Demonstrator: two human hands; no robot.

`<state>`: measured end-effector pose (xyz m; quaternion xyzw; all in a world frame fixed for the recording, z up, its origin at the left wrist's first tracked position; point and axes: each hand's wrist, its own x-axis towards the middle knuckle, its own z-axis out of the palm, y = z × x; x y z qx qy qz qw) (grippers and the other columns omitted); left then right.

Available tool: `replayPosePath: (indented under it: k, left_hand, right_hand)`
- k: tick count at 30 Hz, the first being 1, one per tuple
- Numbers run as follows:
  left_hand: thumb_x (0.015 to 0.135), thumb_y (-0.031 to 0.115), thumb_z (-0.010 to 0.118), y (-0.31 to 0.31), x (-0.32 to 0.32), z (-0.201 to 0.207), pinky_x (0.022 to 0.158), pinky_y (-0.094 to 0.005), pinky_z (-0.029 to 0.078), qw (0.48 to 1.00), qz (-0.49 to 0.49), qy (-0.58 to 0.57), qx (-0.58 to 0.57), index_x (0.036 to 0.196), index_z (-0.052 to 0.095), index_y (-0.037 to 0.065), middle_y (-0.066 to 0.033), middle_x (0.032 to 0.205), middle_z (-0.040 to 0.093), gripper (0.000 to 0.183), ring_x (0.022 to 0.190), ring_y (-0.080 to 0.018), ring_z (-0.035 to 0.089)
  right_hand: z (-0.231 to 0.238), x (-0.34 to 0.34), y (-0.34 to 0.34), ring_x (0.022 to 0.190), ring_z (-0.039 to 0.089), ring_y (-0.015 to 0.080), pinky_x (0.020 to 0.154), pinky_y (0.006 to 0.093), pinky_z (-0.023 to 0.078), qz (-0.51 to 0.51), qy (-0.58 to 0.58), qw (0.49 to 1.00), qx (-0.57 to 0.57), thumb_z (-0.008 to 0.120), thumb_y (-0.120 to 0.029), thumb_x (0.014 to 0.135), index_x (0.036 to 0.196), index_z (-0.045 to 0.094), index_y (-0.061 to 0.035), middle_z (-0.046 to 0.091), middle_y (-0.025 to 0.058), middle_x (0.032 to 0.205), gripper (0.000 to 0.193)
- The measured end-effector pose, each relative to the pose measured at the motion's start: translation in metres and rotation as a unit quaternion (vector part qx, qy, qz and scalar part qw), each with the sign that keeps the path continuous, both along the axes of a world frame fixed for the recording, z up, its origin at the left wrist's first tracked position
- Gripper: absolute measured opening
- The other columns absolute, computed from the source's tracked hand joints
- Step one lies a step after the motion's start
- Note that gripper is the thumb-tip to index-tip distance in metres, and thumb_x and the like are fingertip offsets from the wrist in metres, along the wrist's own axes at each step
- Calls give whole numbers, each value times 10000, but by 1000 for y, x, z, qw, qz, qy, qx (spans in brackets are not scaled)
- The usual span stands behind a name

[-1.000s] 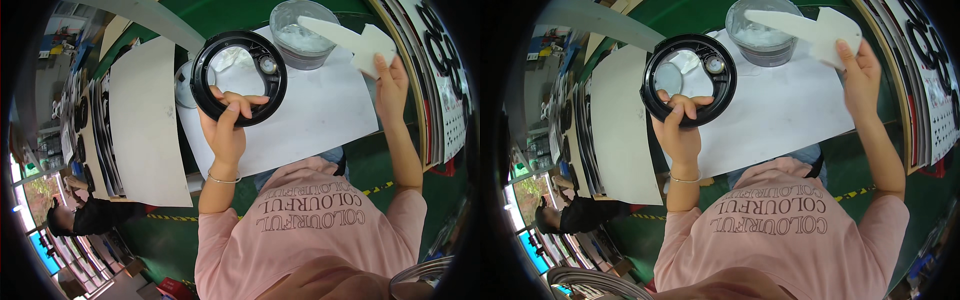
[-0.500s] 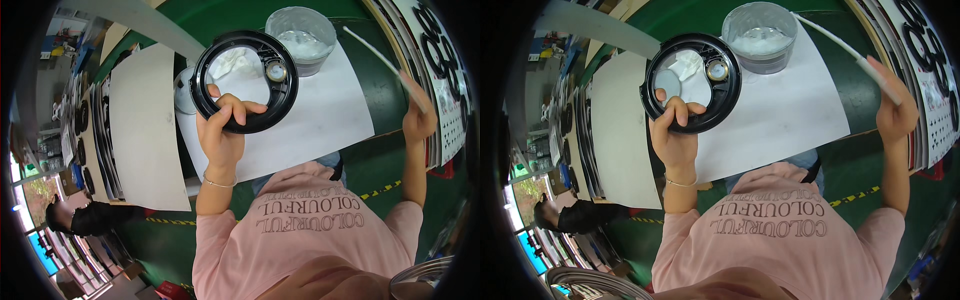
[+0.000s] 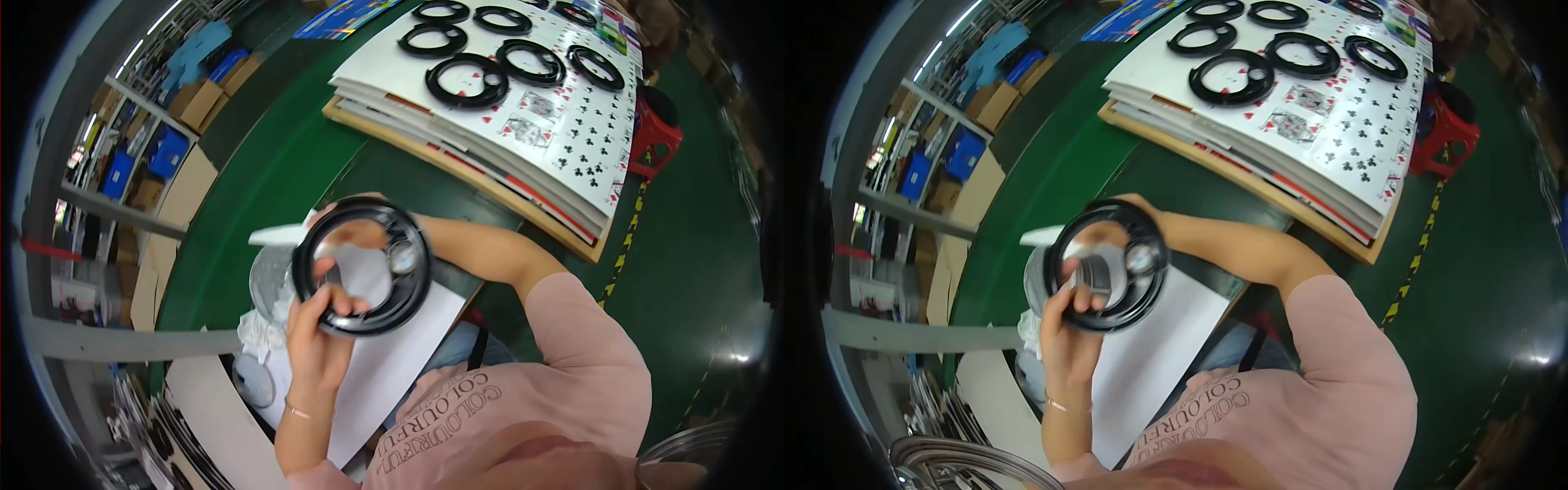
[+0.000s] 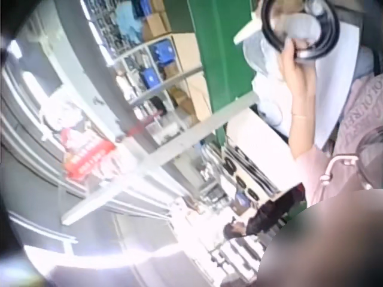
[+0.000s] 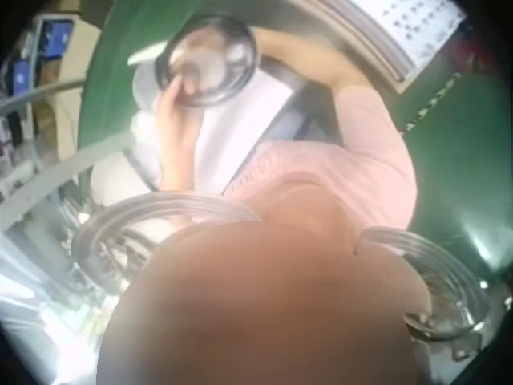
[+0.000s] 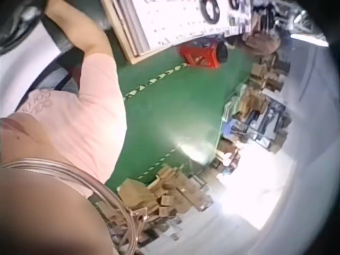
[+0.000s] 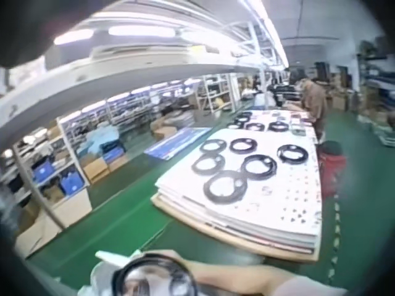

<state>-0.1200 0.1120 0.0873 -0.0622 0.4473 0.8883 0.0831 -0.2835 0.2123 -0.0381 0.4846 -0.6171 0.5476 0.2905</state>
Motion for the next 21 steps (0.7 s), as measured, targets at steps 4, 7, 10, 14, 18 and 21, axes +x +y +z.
replayPosePath:
  k: [4,7,10,14,18,21]
  left_hand:
    - [874,140,437,76,-67,-5,763,-394,462,990,-136,-41,15,1160,392,37,-105,740,540,308,818,-262,572]
    - [886,154,426,153,-105,-6,742,-425,482,975,-218,-45,20,1101,374,47,-147,819,566,246,893,-273,573]
    - [870,143,432,218,-128,-8,702,-397,492,964,-259,-58,-1,1041,377,34,-149,890,559,210,858,-241,573]
    - [757,117,519,271,-142,-23,659,-288,444,970,-225,-28,-90,1056,369,-16,-114,882,528,360,776,-169,518]
    - [647,73,559,275,-148,-30,774,-335,419,981,-177,16,-78,1095,345,-58,-189,1001,493,514,898,-260,499]
    - [578,75,571,251,-134,-15,800,-339,421,974,-105,-2,-200,1119,337,-51,-222,1022,478,602,946,-297,495]
  right_hand:
    - [-1,-6,10,878,588,235,711,316,489,-6,78,997,12,522,-106,750,996,575,-45,591,95,999,258]
    - [-2,-9,20,968,561,221,742,334,471,-8,131,991,26,529,-113,744,1002,572,-55,561,97,1089,268]
    - [7,-7,13,814,610,179,598,278,494,-26,124,991,-35,545,-13,696,915,595,-87,611,43,966,237]
    - [6,-10,17,791,616,182,611,284,505,-18,115,992,-51,528,-16,708,893,606,-90,621,45,936,214]
    - [4,-17,6,751,625,188,615,286,513,-32,111,992,-56,529,-38,707,860,617,-98,636,50,881,186]
    - [-8,-15,-8,776,626,226,662,329,512,-55,72,996,-3,532,9,662,862,622,-88,636,85,893,240]
